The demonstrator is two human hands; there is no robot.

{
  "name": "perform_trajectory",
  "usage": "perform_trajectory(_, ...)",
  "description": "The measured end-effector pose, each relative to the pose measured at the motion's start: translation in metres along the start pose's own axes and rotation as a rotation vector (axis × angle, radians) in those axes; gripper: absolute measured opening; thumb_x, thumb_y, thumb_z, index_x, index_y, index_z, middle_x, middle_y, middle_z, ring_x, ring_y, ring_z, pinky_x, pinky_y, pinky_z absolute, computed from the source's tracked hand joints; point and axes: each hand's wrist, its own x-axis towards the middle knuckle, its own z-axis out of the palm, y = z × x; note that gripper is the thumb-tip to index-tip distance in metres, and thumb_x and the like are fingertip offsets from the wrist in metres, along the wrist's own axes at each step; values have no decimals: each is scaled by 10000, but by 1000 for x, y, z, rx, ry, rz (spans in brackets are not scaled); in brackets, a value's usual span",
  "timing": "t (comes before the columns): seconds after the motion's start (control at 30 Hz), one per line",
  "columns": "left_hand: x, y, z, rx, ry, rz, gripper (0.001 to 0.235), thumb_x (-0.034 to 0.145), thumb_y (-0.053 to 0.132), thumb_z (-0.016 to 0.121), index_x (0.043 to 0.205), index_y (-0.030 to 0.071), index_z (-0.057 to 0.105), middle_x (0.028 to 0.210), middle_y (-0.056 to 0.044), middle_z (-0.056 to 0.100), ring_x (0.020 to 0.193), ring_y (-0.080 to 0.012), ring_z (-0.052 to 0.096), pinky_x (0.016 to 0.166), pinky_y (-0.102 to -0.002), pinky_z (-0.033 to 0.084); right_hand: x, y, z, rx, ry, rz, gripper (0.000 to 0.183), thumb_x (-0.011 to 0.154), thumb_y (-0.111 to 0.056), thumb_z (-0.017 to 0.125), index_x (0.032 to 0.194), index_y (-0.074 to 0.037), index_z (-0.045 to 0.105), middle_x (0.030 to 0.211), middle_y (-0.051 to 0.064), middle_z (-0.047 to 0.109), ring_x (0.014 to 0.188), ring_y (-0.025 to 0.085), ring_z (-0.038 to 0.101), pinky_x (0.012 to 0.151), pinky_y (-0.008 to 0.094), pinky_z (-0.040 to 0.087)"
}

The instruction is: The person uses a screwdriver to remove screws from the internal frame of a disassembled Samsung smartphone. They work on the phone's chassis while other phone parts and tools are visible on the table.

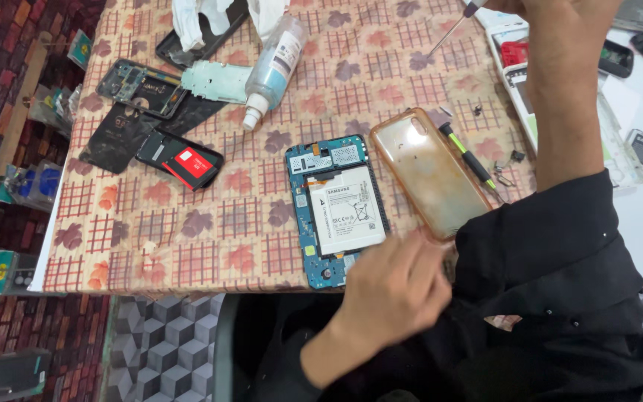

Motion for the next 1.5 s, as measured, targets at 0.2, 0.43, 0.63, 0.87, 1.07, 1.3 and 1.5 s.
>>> perform_trajectory(0.2,52,-23,31,241,-44,-66,225,844,87,700,1059,68,639,971,-56,562,891,-231,600,714,-342,520,0,15,-33,8,20,-14,202,1232,-166,609,1193,26,662,1038,93,713,955,200,736,906,335,618)
perform_trajectory(0.43,42,-30,30,119,-96,-121,286,822,29,696,1106,30,664,1041,-86,584,949,-263,611,797,-364,549,-1,15,-36,15,-24,-39,230,1204,-186,578,1233,28,659,1082,101,723,996,210,749,925,339,616)
perform_trajectory(0.63,22,-46,-47,81,-167,-306,231,938,83,689,1165,124,713,1163,-48,647,1066,-283,632,905,-406,537,0,1,-25,-44,-28,0,205,1200,-168,578,1269,7,659,1133,92,730,1032,215,757,936,360,664)
perform_trajectory(0.87,-5,-85,-114,-1,-467,-122,753,700,521,823,1289,77,668,1424,-173,527,1359,-428,392,1077,-539,324,-1,-25,5,127,0,163,161,1131,10,597,1290,-13,585,1165,82,710,1033,207,727,928,365,672)
perform_trajectory(1.07,-28,-90,-108,-20,-459,-56,382,883,343,791,1168,103,703,1279,-89,684,1321,-316,598,1065,-455,496,0,-32,27,175,15,249,151,1130,89,595,1260,40,537,1134,124,701,1041,226,721,899,375,681)
perform_trajectory(1.3,-20,-80,-114,-28,-192,95,289,956,130,738,1206,-4,683,1212,-123,691,1228,-327,666,1015,-411,583,-1,-42,27,198,75,342,140,1143,96,584,1264,72,518,1079,155,665,990,237,701,860,373,660)
perform_trajectory(1.5,-16,-84,-110,-75,103,-24,264,983,144,701,1197,-10,700,1183,-127,729,1195,-333,710,1037,-418,595,1,-52,40,378,160,456,273,1187,103,491,1437,39,402,1072,179,630,872,235,660,814,376,632)
